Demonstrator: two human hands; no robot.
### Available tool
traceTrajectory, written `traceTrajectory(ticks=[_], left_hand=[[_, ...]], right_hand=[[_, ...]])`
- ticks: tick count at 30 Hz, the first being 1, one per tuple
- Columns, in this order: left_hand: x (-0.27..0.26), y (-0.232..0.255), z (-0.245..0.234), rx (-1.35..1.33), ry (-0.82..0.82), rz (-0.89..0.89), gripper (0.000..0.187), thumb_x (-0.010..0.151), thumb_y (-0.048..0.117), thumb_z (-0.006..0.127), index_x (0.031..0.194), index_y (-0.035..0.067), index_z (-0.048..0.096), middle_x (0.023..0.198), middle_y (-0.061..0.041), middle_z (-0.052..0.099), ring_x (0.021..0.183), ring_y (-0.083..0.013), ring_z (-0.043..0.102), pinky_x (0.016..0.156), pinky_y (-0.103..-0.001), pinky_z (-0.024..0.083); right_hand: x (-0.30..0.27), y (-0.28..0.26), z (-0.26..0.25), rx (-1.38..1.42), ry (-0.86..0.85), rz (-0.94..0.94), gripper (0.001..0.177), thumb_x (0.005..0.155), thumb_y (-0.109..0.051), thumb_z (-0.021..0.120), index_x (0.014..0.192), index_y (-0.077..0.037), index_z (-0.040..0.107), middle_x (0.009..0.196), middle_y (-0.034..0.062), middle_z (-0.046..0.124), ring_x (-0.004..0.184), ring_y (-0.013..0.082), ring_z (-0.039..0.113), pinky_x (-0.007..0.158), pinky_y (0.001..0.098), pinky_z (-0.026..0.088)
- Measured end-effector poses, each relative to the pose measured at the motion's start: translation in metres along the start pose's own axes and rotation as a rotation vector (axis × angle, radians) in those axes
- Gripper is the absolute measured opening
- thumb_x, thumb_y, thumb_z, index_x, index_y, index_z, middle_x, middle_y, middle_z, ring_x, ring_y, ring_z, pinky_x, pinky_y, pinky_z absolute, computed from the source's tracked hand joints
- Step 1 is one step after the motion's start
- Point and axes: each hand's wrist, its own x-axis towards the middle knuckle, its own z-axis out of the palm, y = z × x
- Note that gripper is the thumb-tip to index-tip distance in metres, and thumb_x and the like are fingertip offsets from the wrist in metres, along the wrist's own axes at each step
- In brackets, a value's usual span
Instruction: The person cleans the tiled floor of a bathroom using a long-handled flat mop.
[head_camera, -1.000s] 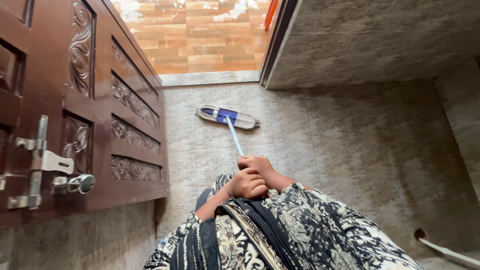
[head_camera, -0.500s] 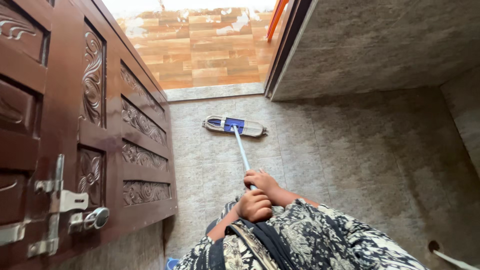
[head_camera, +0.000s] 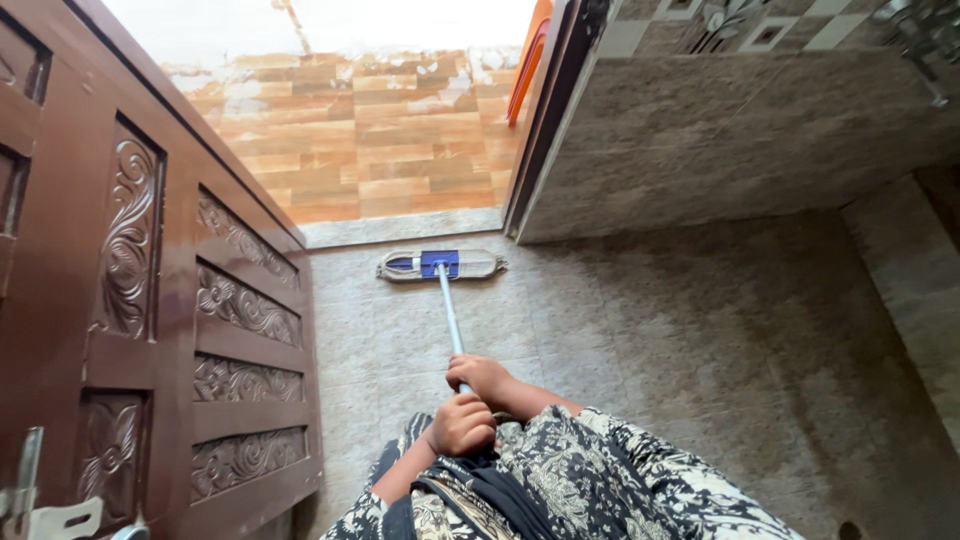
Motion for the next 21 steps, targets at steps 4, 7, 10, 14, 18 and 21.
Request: traceTrajectory(ticks=[4,7,10,14,18,21], left_hand=[[-0.006,-0.002,0.015,0.052,-0.047,0.025,0.021,0.085,0.022,0.074,0.085,0.009,0.058,0.087,-0.006,0.065,0.082,-0.0234,0.066,0.078,-0.036,0.054],[-0.013,0.004,0.017,0.068,-0.065,0.040,0.019,0.079,0.021,0.072,0.084,0.009,0.058,0.088,-0.007,0.066,0.083,-0.0237,0.067,0.078,-0.037,0.054],[-0.018,0.008,0.009,0.025,-0.092,0.085,0.019,0.079,0.020,0.073,0.085,0.008,0.059,0.087,-0.007,0.065,0.082,-0.0246,0.066,0.078,-0.037,0.053],[-0.031,0.025,-0.010,-0.037,-0.151,0.132,0.014,0.083,0.016,0.071,0.087,0.009,0.059,0.088,-0.005,0.066,0.082,-0.0227,0.066,0.082,-0.037,0.053],[-0.039,0.049,-0.024,-0.120,-0.157,0.247,0.014,0.083,0.015,0.069,0.090,0.008,0.059,0.090,-0.007,0.067,0.083,-0.0238,0.066,0.083,-0.037,0.053],[-0.053,0.083,-0.026,-0.201,-0.177,0.309,0.015,0.082,0.016,0.069,0.091,0.008,0.059,0.089,-0.007,0.067,0.082,-0.0244,0.066,0.081,-0.038,0.053]], right_hand=[[-0.007,0.026,0.014,-0.112,0.015,0.011,0.014,0.087,-0.019,0.058,0.075,-0.015,0.065,0.091,0.0011,0.066,0.092,0.0240,0.068,0.084,0.0377,0.050],[-0.008,0.038,0.035,-0.128,0.043,0.058,0.015,0.085,-0.019,0.058,0.074,-0.016,0.067,0.095,-0.0001,0.067,0.093,0.0229,0.068,0.080,0.0374,0.051],[-0.013,0.031,0.051,-0.145,0.111,0.072,0.014,0.083,-0.019,0.057,0.075,-0.018,0.068,0.100,-0.0009,0.069,0.099,0.0231,0.069,0.067,0.0369,0.054],[-0.025,-0.017,0.054,-0.190,0.091,0.253,0.016,0.090,-0.021,0.056,0.079,-0.018,0.067,0.098,0.0001,0.068,0.090,0.0252,0.069,0.065,0.0404,0.053],[-0.048,-0.078,0.068,-0.271,0.102,0.464,0.013,0.091,-0.023,0.056,0.084,-0.019,0.067,0.097,0.0009,0.067,0.083,0.0264,0.068,0.063,0.0421,0.052],[-0.073,-0.106,0.090,-0.194,0.199,0.486,0.015,0.088,-0.024,0.056,0.080,-0.020,0.068,0.098,-0.0022,0.068,0.080,0.0249,0.069,0.062,0.0404,0.053]])
